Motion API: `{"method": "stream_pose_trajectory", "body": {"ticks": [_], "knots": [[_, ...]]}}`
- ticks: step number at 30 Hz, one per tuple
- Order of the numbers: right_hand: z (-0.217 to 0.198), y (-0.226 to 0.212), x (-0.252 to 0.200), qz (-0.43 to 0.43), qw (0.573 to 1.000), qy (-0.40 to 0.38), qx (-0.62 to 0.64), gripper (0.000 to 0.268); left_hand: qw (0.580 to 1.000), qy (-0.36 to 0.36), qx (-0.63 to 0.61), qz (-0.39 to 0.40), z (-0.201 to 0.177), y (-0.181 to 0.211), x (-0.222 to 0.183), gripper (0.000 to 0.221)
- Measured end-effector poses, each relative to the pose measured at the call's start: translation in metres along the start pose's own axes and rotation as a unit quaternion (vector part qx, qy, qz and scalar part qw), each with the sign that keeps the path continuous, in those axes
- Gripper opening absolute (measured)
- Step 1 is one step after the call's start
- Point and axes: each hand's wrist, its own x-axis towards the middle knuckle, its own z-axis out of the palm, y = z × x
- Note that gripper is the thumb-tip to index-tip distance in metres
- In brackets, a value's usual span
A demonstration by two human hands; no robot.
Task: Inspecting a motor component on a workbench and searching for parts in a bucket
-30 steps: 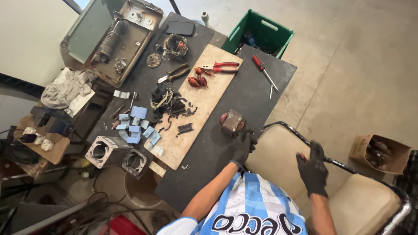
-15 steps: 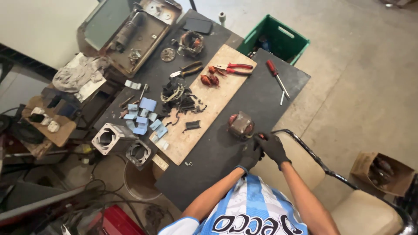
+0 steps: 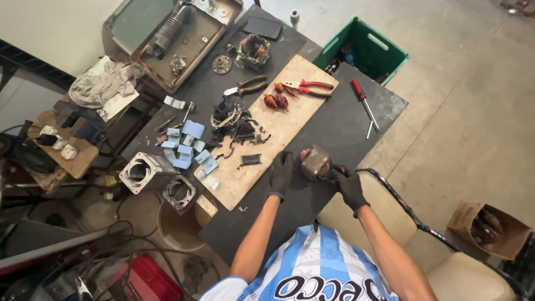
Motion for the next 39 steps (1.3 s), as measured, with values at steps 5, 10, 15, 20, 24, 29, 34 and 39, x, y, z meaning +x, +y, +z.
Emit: {"method": "stream_pose_trajectory", "body": {"ticks": [5, 10, 15, 20, 24, 29, 34, 39], "knots": [[0.009, 0.017, 0.028, -0.048, 0.995, -0.019, -0.085, 0.033, 0.986, -0.131, 0.075, 0.068, 0.006, 0.041, 0.018, 0.059], [-0.003, -0.003, -0.004, -0.023, 0.996, -0.004, -0.081, 0.035, 0.991, -0.089, -0.089, -0.034, 0.05, -0.007, 0.104, 0.035], [-0.004, 0.009, 0.008, -0.013, 0.996, -0.019, -0.081, 0.044, 0.998, -0.047, 0.035, 0.019, 0.045, -0.013, 0.119, 0.029], [-0.002, 0.018, 0.023, -0.001, 0.997, 0.013, -0.081, 0.043, 0.968, -0.036, 0.234, 0.087, 0.025, 0.029, 0.066, 0.049], [0.006, 0.016, 0.019, 0.012, 0.998, 0.015, -0.064, 0.046, 0.952, -0.045, 0.284, 0.102, 0.02, 0.035, 0.051, 0.047], [0.011, 0.006, 0.013, 0.002, 0.996, 0.018, -0.092, 0.047, 0.746, -0.027, 0.349, 0.567, 0.019, -0.022, 0.141, 0.022], [0.01, 0.035, 0.042, -0.012, 0.995, -0.016, -0.093, 0.045, 0.908, -0.228, 0.32, 0.145, 0.001, 0.027, 0.085, 0.046], [0.017, 0.028, 0.042, 0.002, 0.993, -0.054, -0.103, 0.056, 0.98, -0.167, -0.029, -0.108, 0.035, 0.002, 0.124, 0.064]]}}
